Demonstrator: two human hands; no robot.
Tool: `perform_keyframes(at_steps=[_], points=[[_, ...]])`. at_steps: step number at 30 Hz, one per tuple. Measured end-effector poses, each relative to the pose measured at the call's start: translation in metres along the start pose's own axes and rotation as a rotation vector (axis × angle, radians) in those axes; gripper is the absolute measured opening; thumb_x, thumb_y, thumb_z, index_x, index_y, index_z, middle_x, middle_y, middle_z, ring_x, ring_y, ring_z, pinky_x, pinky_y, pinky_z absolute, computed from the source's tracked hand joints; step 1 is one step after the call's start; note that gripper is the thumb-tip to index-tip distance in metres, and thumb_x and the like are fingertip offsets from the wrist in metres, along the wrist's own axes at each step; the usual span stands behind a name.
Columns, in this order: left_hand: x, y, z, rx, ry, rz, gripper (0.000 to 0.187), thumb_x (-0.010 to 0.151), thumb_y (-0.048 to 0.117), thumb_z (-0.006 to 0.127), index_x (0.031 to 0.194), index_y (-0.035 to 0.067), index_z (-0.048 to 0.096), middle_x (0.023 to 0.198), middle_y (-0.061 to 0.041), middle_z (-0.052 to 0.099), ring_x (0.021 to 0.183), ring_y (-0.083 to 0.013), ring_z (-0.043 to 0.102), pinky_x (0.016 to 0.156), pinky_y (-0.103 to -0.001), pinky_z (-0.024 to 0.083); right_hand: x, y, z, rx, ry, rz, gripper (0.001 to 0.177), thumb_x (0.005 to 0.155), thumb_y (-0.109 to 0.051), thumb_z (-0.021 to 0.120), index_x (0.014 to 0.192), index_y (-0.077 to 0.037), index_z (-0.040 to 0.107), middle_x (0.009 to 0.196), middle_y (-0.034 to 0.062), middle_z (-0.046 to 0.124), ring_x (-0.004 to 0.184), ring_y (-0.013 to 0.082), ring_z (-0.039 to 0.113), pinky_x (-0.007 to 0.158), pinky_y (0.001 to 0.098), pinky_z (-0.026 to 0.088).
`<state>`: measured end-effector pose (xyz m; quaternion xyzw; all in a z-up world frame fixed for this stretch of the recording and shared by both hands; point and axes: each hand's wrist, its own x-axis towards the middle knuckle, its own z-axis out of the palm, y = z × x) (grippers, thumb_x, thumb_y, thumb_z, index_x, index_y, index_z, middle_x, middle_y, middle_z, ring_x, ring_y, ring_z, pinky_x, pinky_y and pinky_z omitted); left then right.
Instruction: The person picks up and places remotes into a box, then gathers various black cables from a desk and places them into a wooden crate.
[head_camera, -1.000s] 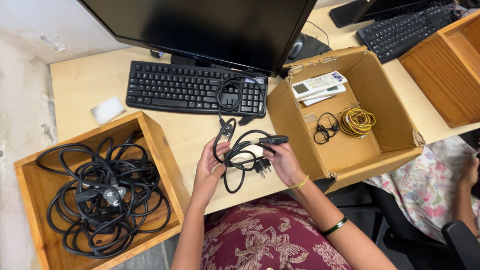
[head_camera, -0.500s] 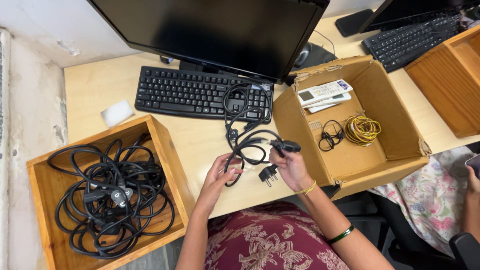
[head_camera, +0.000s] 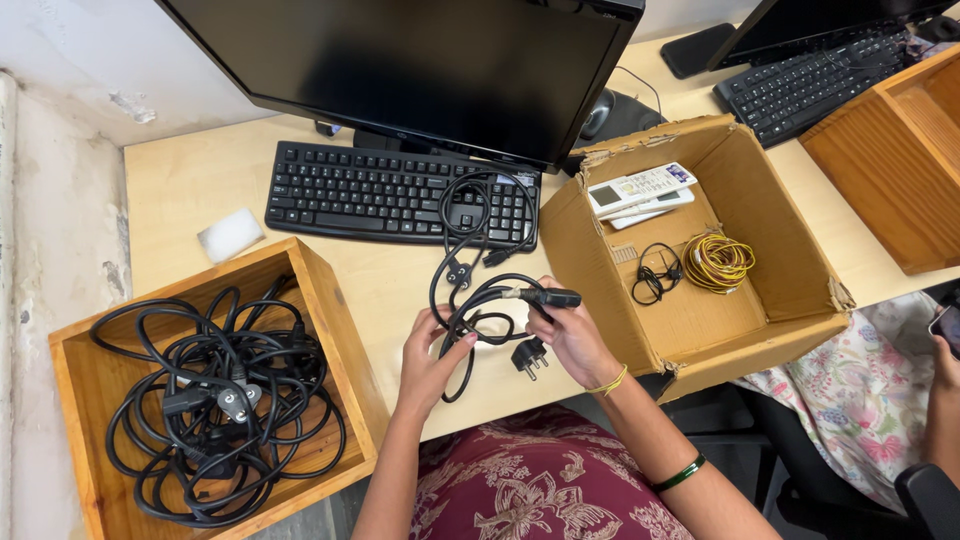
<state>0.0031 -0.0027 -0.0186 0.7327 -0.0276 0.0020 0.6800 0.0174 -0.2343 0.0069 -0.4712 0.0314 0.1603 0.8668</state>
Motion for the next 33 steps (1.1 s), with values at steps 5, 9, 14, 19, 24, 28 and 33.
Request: perform_keyframes(at_steps=[5, 9, 14, 19, 24, 28, 33], points=[[-0.003, -0.013, 0.003, -0.070, -0.014, -0.093, 0.018, 0.086, 0.013, 0.079, 0.087, 0.004, 0.064, 0.086, -0.002, 0.069, 0.085, -0.0122, 0.064, 0.084, -0.028, 0.051, 0.004, 0.002, 0.000, -0.080, 0.036, 0.000, 0.012, 0.103, -0.014, 0.051, 0.108, -0.004, 0.055, 0.080, 0.0008, 0.049, 0.079, 0.0140, 0.049, 0.089, 0.0348, 0.045], [-0.001, -0.009, 0.002, -0.099, 0.017, -0.149, 0.014, 0.089, 0.012, 0.077, 0.089, 0.003, 0.066, 0.082, 0.000, 0.067, 0.079, -0.0086, 0.062, 0.076, -0.026, 0.051, 0.004, 0.005, -0.005, -0.255, 0.053, 0.014, 0.024, 0.096, -0.015, 0.054, 0.117, -0.003, 0.055, 0.094, 0.0048, 0.060, 0.099, 0.0178, 0.056, 0.100, 0.0350, 0.042], [0.001, 0.010, 0.001, -0.095, -0.028, -0.293, 0.023, 0.090, 0.011, 0.071, 0.112, 0.007, 0.075, 0.075, 0.003, 0.061, 0.073, -0.0073, 0.056, 0.071, -0.024, 0.046, 0.003, 0.002, -0.003, -0.368, -0.020, 0.002, 0.045, 0.093, -0.023, 0.058, 0.131, 0.000, 0.057, 0.114, 0.0074, 0.066, 0.115, 0.0187, 0.059, 0.105, 0.0350, 0.040], [0.001, 0.021, -0.004, -0.156, -0.077, -0.322, 0.030, 0.090, 0.010, 0.070, 0.119, 0.008, 0.075, 0.073, 0.008, 0.051, 0.070, -0.0062, 0.048, 0.067, -0.023, 0.039, 0.002, -0.001, -0.003, -0.319, -0.003, 0.061, 0.051, 0.102, -0.040, 0.050, 0.136, -0.003, 0.057, 0.122, 0.0137, 0.071, 0.119, 0.0214, 0.064, 0.102, 0.0375, 0.048], [0.000, 0.020, -0.010, -0.264, -0.119, -0.271, 0.035, 0.086, 0.004, 0.070, 0.121, 0.005, 0.075, 0.069, 0.008, 0.045, 0.067, -0.0061, 0.044, 0.065, -0.021, 0.034, 0.006, 0.006, -0.008, -0.333, -0.022, 0.049, 0.055, 0.104, -0.044, 0.047, 0.137, -0.001, 0.058, 0.129, 0.0122, 0.070, 0.121, 0.0211, 0.064, 0.106, 0.0400, 0.048], [0.000, 0.016, -0.017, -0.396, -0.120, -0.282, 0.039, 0.079, -0.003, 0.069, 0.118, -0.002, 0.075, 0.068, 0.007, 0.047, 0.064, -0.0071, 0.042, 0.063, -0.022, 0.032, 0.005, 0.008, -0.003, -0.428, -0.095, 0.017, 0.053, 0.101, -0.037, 0.055, 0.140, -0.003, 0.058, 0.133, 0.0101, 0.068, 0.125, 0.0178, 0.061, 0.110, 0.0367, 0.045], [0.000, 0.005, -0.019, -0.542, -0.080, -0.243, 0.037, 0.082, -0.005, 0.069, 0.119, -0.005, 0.073, 0.075, 0.004, 0.049, 0.072, -0.0088, 0.046, 0.071, -0.023, 0.037, 0.008, 0.004, 0.007, -0.548, -0.171, 0.021, 0.042, 0.091, -0.021, 0.072, 0.127, -0.002, 0.062, 0.123, 0.0064, 0.068, 0.119, 0.0148, 0.062, 0.105, 0.0351, 0.047]])
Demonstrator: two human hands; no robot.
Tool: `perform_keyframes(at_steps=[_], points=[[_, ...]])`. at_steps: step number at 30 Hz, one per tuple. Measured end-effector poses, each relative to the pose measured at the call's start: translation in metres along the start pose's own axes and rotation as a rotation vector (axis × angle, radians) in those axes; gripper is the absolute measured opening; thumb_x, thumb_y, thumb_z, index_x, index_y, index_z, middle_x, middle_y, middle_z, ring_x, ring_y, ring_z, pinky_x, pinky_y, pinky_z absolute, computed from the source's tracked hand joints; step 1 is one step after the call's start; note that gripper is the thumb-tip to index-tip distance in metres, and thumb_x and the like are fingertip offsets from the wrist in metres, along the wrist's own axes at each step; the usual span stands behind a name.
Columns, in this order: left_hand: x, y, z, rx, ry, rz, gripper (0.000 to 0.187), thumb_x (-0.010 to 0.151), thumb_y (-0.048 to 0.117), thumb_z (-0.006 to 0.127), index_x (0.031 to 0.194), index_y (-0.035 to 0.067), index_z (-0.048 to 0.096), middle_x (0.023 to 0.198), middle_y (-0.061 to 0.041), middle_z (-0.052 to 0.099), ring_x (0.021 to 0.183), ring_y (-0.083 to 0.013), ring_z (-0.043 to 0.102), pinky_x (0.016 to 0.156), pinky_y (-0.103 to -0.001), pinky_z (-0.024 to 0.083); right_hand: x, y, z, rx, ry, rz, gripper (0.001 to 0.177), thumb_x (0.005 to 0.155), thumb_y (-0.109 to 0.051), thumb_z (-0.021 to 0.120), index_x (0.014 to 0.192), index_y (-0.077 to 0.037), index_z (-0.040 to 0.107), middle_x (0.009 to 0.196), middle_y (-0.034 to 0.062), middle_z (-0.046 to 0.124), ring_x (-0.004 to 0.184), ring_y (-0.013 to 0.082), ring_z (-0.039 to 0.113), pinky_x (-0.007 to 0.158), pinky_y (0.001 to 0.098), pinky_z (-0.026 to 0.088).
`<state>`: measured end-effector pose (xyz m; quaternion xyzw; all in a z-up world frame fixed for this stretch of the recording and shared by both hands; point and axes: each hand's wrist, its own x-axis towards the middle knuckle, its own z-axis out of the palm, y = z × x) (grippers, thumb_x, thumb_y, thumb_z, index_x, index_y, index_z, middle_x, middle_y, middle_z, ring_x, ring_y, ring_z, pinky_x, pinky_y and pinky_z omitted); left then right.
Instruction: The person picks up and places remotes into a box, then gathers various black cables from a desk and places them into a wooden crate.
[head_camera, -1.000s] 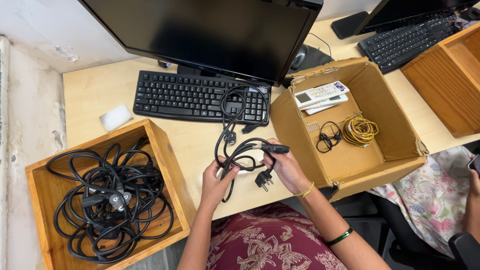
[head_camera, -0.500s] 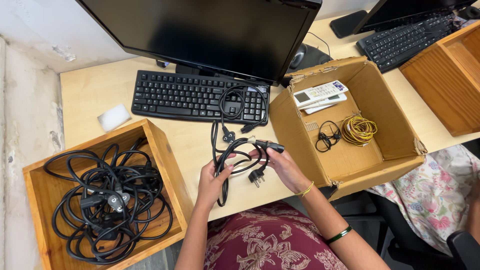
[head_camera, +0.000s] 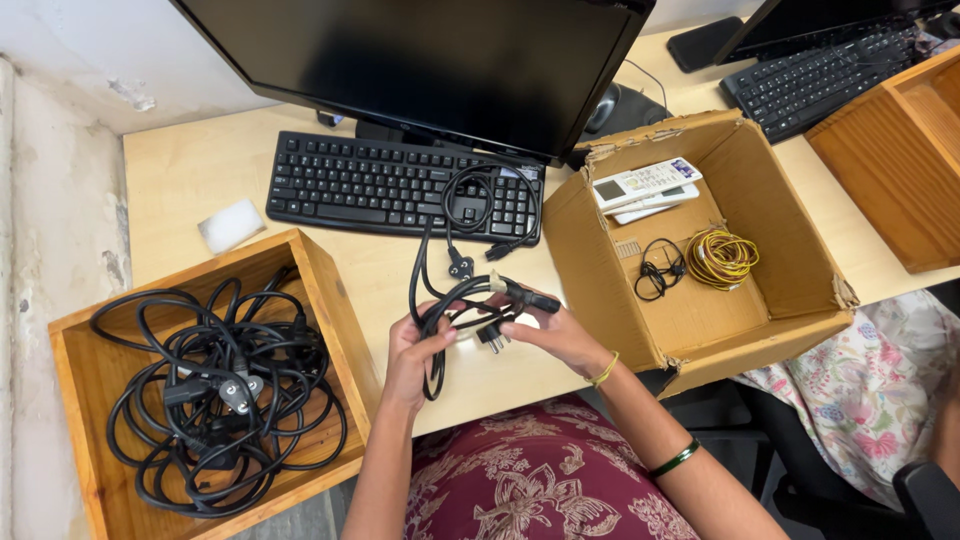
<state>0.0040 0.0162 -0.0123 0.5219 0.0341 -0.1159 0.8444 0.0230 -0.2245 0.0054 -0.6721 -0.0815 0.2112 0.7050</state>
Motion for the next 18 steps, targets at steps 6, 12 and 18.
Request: perform_keyframes(at_steps=[6, 12, 18], points=[[0.003, -0.013, 0.011, 0.127, 0.083, -0.058, 0.031, 0.086, 0.010, 0.071, 0.115, 0.006, 0.061, 0.102, -0.003, 0.058, 0.104, -0.0195, 0.055, 0.098, -0.035, 0.043, 0.018, 0.011, 0.012, 0.194, 0.285, 0.119, 0.019, 0.097, -0.021, 0.070, 0.098, -0.003, 0.063, 0.078, -0.0008, 0.060, 0.069, 0.0089, 0.052, 0.070, 0.0283, 0.044], [0.004, 0.001, 0.005, 0.003, 0.012, 0.043, 0.068, 0.098, 0.063, 0.053, 0.140, 0.009, 0.051, 0.143, -0.014, 0.056, 0.135, -0.0285, 0.047, 0.115, -0.045, 0.034, 0.016, -0.006, -0.015, 0.456, 0.294, -0.057, 0.018, 0.094, -0.014, 0.071, 0.090, -0.009, 0.054, 0.071, -0.0056, 0.046, 0.058, 0.0045, 0.039, 0.058, 0.0224, 0.037], [0.000, -0.001, 0.011, 0.078, -0.160, -0.266, 0.088, 0.084, 0.058, 0.055, 0.159, 0.024, 0.024, 0.158, -0.003, 0.034, 0.143, -0.0281, 0.040, 0.109, -0.052, 0.048, 0.017, -0.018, -0.012, 0.699, 0.240, -0.148, 0.017, 0.097, -0.019, 0.068, 0.095, -0.009, 0.055, 0.070, -0.0046, 0.043, 0.057, 0.0062, 0.037, 0.066, 0.0261, 0.040]])
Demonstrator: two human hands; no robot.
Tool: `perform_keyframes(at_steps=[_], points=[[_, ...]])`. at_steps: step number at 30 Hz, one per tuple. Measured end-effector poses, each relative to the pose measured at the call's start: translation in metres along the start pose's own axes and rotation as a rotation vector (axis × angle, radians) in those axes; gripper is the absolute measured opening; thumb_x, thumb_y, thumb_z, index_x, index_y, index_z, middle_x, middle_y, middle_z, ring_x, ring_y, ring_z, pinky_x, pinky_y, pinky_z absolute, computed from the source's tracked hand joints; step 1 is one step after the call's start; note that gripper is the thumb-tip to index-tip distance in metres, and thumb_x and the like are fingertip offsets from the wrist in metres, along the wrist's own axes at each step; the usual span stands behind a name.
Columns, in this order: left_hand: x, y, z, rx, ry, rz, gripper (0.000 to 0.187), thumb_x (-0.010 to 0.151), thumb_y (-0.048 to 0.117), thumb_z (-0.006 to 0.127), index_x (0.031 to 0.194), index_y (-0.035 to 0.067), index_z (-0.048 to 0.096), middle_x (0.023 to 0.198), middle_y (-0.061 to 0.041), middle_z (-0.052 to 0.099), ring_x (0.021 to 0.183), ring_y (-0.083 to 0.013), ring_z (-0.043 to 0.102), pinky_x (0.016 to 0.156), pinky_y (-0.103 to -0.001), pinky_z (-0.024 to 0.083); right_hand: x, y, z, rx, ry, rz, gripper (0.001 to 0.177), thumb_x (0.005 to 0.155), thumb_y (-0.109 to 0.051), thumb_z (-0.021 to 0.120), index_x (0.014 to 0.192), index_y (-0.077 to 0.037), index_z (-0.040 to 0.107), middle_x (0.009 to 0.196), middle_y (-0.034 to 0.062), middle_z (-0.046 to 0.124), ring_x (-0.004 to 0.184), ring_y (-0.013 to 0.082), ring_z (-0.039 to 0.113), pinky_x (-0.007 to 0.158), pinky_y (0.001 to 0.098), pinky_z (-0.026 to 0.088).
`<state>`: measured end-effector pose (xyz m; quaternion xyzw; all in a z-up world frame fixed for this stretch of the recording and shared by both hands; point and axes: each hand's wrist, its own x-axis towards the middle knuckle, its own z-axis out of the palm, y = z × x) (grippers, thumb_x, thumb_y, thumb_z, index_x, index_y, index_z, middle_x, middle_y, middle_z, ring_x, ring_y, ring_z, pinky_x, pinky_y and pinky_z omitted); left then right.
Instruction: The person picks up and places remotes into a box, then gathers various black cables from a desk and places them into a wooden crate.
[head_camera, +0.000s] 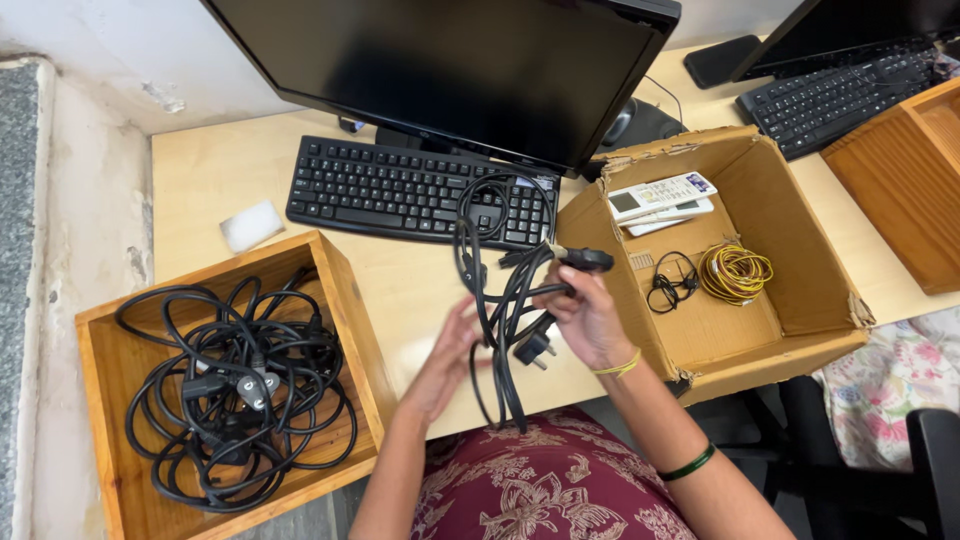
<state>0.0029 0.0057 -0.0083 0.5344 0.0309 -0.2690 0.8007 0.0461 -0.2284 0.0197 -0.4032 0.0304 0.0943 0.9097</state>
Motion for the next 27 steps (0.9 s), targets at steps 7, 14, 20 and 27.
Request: perform_keyframes(at_steps=[7, 14, 20, 27], points=[[-0.003, -0.015, 0.016, -0.438, -0.326, 0.149, 0.078, 0.104, 0.053, 0.053, 0.166, 0.014, 0.025, 0.152, -0.027, 0.045, 0.128, -0.0423, 0.055, 0.093, -0.052, 0.052, -0.006, 0.011, 0.030, 0.179, 0.040, -0.010, 0.031, 0.103, -0.032, 0.053, 0.119, -0.005, 0.058, 0.070, -0.0020, 0.041, 0.066, 0.0125, 0.041, 0.081, 0.0320, 0.043], [0.001, -0.012, 0.022, -0.708, -0.093, 0.170, 0.077, 0.096, 0.061, 0.047, 0.162, 0.029, 0.023, 0.159, -0.009, 0.038, 0.142, -0.0305, 0.044, 0.107, -0.061, 0.045, -0.014, 0.031, 0.042, 0.035, 0.078, -0.173, 0.051, 0.108, -0.035, 0.049, 0.148, -0.004, 0.049, 0.088, -0.0009, 0.040, 0.082, 0.0106, 0.038, 0.081, 0.0264, 0.037], [-0.001, -0.016, 0.026, -0.913, -0.138, 0.258, 0.080, 0.093, 0.069, 0.046, 0.161, 0.034, 0.022, 0.161, -0.007, 0.035, 0.143, -0.0351, 0.039, 0.109, -0.064, 0.038, -0.026, 0.030, 0.056, -1.105, 0.009, -0.322, 0.061, 0.095, -0.015, 0.062, 0.147, 0.000, 0.034, 0.088, 0.0055, 0.043, 0.082, 0.0179, 0.047, 0.076, 0.0316, 0.045], [0.001, -0.028, -0.007, -0.796, -0.101, 0.273, 0.075, 0.094, 0.017, 0.064, 0.161, 0.019, 0.032, 0.152, -0.017, 0.047, 0.134, -0.0289, 0.047, 0.117, -0.042, 0.033, -0.037, 0.020, 0.090, -1.512, -0.286, -0.474, 0.053, 0.091, -0.007, 0.066, 0.141, -0.001, 0.048, 0.110, 0.0166, 0.055, 0.098, 0.0342, 0.056, 0.086, 0.0412, 0.044]])
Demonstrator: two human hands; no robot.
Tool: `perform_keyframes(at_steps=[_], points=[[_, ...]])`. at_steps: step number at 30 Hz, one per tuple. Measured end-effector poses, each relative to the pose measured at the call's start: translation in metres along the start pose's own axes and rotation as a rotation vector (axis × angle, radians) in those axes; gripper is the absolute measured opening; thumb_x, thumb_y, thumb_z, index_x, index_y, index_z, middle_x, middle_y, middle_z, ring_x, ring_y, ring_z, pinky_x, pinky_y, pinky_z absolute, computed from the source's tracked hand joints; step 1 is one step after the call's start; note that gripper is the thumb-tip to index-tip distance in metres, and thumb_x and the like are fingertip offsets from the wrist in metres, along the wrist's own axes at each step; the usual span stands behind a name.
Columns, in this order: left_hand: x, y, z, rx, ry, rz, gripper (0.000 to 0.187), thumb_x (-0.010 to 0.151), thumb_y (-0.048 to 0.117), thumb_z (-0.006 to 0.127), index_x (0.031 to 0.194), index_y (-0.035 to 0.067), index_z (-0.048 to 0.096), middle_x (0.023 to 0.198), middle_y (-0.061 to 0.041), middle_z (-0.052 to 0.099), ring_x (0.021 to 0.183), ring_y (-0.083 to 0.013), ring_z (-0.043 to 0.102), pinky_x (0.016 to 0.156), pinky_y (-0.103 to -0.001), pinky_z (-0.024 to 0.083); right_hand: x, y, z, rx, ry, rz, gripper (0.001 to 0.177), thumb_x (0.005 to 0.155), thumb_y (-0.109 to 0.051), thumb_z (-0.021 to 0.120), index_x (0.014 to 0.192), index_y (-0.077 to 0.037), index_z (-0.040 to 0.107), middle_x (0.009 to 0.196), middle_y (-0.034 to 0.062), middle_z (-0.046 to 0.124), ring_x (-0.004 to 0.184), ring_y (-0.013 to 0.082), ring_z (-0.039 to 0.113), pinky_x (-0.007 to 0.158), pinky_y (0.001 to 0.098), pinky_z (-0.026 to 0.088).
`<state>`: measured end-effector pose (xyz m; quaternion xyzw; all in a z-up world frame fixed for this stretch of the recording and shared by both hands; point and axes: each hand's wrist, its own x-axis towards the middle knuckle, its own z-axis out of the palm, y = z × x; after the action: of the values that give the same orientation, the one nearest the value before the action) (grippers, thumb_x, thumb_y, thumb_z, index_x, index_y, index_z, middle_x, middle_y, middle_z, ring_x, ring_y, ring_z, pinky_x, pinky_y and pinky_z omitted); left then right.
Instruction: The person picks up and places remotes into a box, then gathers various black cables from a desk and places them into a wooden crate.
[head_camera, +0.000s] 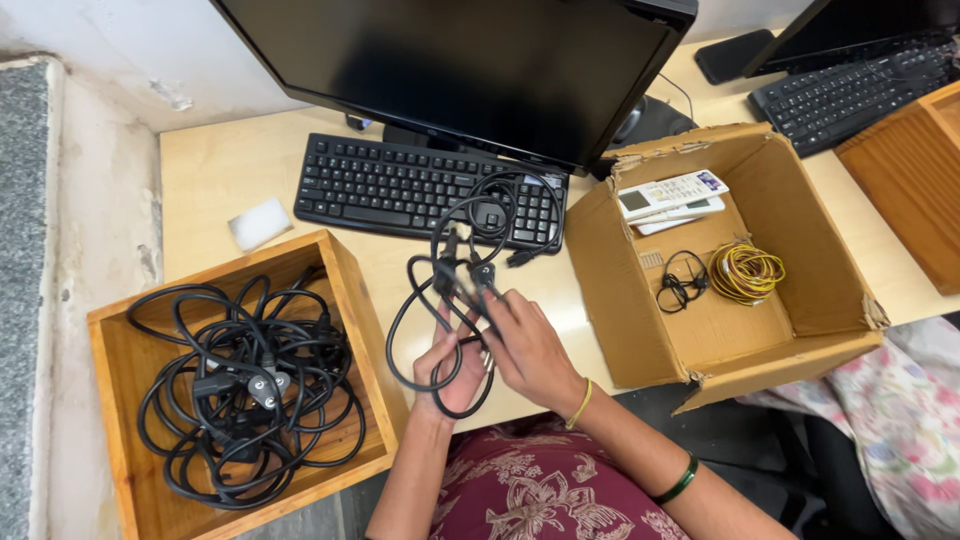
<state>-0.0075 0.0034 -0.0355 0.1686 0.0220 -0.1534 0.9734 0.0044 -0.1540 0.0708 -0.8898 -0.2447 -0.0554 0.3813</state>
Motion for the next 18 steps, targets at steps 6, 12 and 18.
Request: perform_keyframes(at_steps=[6, 12, 18], points=[[-0.017, 0.037, 0.000, -0.010, 0.033, 0.186, 0.068, 0.073, -0.002, 0.061, 0.138, 0.008, 0.047, 0.119, -0.012, 0.062, 0.122, -0.0286, 0.055, 0.111, -0.045, 0.040, 0.011, -0.027, -0.012, -0.012, -0.024, -0.294, 0.060, 0.089, -0.012, 0.069, 0.146, -0.008, 0.050, 0.137, 0.0178, 0.053, 0.122, 0.0349, 0.054, 0.102, 0.0450, 0.041], [-0.079, 0.132, 0.024, 0.106, -0.058, 0.613, 0.051, 0.077, -0.013, 0.060, 0.124, 0.006, 0.055, 0.094, -0.010, 0.056, 0.087, -0.0254, 0.056, 0.086, -0.044, 0.053, 0.011, -0.019, -0.013, 0.019, -0.039, -0.266, 0.053, 0.094, -0.014, 0.067, 0.146, -0.016, 0.055, 0.139, 0.0135, 0.052, 0.121, 0.0266, 0.055, 0.103, 0.0426, 0.040], [-0.164, 0.217, 0.021, 0.774, 0.429, 0.823, 0.055, 0.072, -0.015, 0.058, 0.120, 0.012, 0.055, 0.102, -0.003, 0.058, 0.092, -0.0191, 0.059, 0.085, -0.033, 0.053, 0.012, 0.041, 0.004, -0.132, -0.231, -0.038, 0.035, 0.088, -0.014, 0.068, 0.123, -0.020, 0.069, 0.129, 0.0073, 0.058, 0.109, 0.0231, 0.056, 0.092, 0.0417, 0.039]])
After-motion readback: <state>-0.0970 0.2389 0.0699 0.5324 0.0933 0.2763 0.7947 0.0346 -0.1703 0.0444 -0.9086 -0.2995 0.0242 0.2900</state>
